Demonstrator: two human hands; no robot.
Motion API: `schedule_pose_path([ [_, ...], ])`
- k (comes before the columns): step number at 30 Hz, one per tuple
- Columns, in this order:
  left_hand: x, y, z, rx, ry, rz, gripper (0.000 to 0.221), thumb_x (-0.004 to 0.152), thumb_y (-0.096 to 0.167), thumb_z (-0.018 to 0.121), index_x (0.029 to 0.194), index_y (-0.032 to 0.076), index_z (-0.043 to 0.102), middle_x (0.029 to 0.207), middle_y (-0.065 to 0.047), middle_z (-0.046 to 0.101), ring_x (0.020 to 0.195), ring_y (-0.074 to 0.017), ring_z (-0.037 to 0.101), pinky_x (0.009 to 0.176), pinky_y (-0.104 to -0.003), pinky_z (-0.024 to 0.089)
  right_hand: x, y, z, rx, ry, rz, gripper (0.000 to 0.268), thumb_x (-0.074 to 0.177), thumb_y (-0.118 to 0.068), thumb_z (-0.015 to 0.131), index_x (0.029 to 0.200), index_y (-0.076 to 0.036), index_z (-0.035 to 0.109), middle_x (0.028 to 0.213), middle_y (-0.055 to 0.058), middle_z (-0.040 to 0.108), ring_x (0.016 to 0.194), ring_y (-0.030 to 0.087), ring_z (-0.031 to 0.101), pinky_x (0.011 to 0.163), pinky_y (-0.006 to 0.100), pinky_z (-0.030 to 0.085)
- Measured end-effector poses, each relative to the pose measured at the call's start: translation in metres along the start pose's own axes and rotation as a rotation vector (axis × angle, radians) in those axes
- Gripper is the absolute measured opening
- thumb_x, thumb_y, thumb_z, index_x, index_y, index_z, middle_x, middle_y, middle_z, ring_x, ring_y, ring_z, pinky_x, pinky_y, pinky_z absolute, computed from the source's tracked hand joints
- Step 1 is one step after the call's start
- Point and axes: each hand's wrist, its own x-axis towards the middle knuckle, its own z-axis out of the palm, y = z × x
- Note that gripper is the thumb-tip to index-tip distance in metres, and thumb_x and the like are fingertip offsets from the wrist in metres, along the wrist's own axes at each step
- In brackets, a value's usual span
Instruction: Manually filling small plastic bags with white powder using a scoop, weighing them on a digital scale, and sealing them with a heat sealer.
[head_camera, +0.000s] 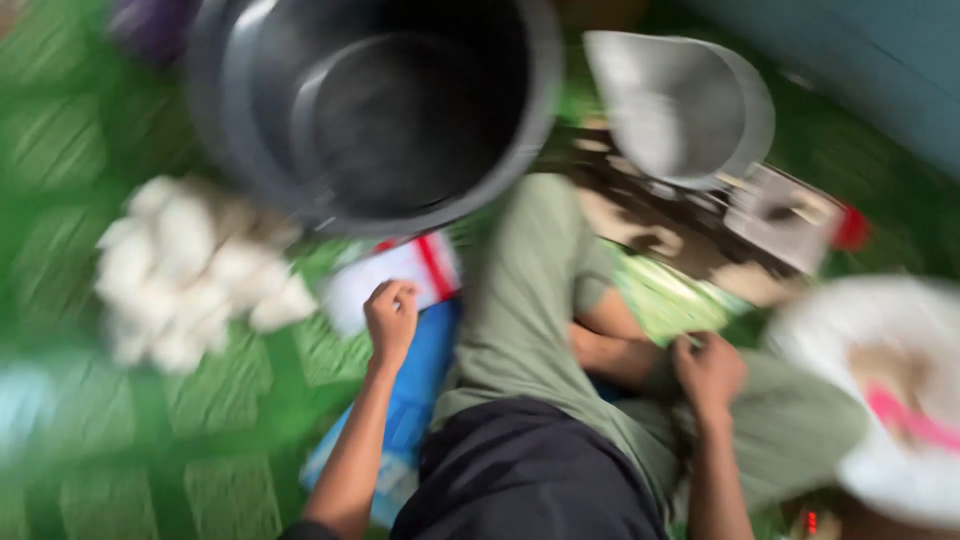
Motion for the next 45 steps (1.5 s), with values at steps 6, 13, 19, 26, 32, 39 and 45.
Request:
schedule_pose_path([
  [6, -0.001, -0.052, -0.051, 0.027, 0.160, -0.298, 0.014, 0.082, -0.005, 0.054, 0.087, 0.004, 0.062, 0.084, -0.004, 0.071, 0.068, -0.0205, 0.061, 0.068, -0.032, 0.049, 0.046, 0.001, 0.010, 0.005, -0.253, 0.058, 0.054, 0.101, -0.049, 0.054, 0.098, 0.001, 0.075, 0.091, 0.023, 0.072, 0.078, 0.046, 0.063, 0.072, 0.047, 0.050],
  [13, -0.016, -0.082, -0.047, 0.254, 0.125, -0.408, 0.042, 0.072, -0.002, 0.061, 0.111, 0.014, 0.057, 0.106, -0.005, 0.062, 0.097, -0.0291, 0.059, 0.082, -0.040, 0.051, 0.086, -0.045, 0.000, 0.191, -0.328, -0.146, 0.039, 0.086, -0.006, 0.067, 0.123, 0.004, 0.059, 0.118, 0.019, 0.063, 0.090, 0.035, 0.066, 0.081, 0.043, 0.049],
  [19, -0.038, -0.121, 0.011, 0.404, -0.081, -0.678, 0.091, 0.070, 0.044, 0.083, 0.136, 0.003, 0.034, 0.123, -0.022, 0.048, 0.112, -0.0404, 0.051, 0.093, -0.051, 0.047, 0.093, -0.084, -0.003, 0.091, -0.387, -0.198, 0.032, 0.090, -0.021, 0.071, 0.116, -0.001, 0.071, 0.111, 0.013, 0.072, 0.090, 0.031, 0.067, 0.082, 0.039, 0.052],
  [26, -0.031, -0.071, -0.011, 0.353, 0.027, -0.562, 0.031, 0.078, 0.006, 0.070, 0.108, 0.008, 0.061, 0.097, -0.010, 0.064, 0.085, -0.0318, 0.061, 0.079, -0.043, 0.048, 0.092, -0.111, -0.014, -0.085, -0.463, -0.178, 0.042, 0.086, -0.022, 0.066, 0.123, -0.002, 0.067, 0.109, 0.020, 0.071, 0.096, 0.038, 0.065, 0.082, 0.044, 0.051],
  [32, -0.024, 0.016, -0.036, 0.188, 0.098, -0.293, 0.027, 0.075, -0.005, 0.067, 0.099, 0.006, 0.062, 0.097, -0.006, 0.063, 0.084, -0.0257, 0.061, 0.076, -0.035, 0.051, 0.078, -0.109, -0.024, 0.032, -0.361, -0.224, 0.031, 0.089, -0.018, 0.068, 0.115, -0.002, 0.070, 0.104, 0.017, 0.072, 0.088, 0.034, 0.069, 0.078, 0.042, 0.053],
  [39, -0.003, 0.128, -0.007, -0.027, 0.001, 0.043, 0.012, 0.088, 0.015, 0.066, 0.099, 0.020, 0.067, 0.093, 0.004, 0.065, 0.083, -0.0182, 0.068, 0.071, -0.031, 0.054, 0.022, -0.210, -0.124, 0.561, -0.341, -0.331, 0.036, 0.093, 0.002, 0.062, 0.127, 0.014, 0.056, 0.122, 0.039, 0.054, 0.108, 0.055, 0.056, 0.088, 0.060, 0.048],
  [45, -0.029, 0.169, 0.063, -0.328, -0.357, -0.006, 0.036, 0.072, 0.007, 0.077, 0.105, 0.015, 0.065, 0.096, -0.003, 0.064, 0.091, -0.0281, 0.069, 0.078, -0.038, 0.057, 0.003, -0.204, -0.114, 1.045, -0.851, -0.409, 0.091, 0.075, -0.003, 0.065, 0.155, -0.007, 0.021, 0.136, 0.022, 0.051, 0.115, 0.040, 0.058, 0.092, 0.052, 0.050],
])
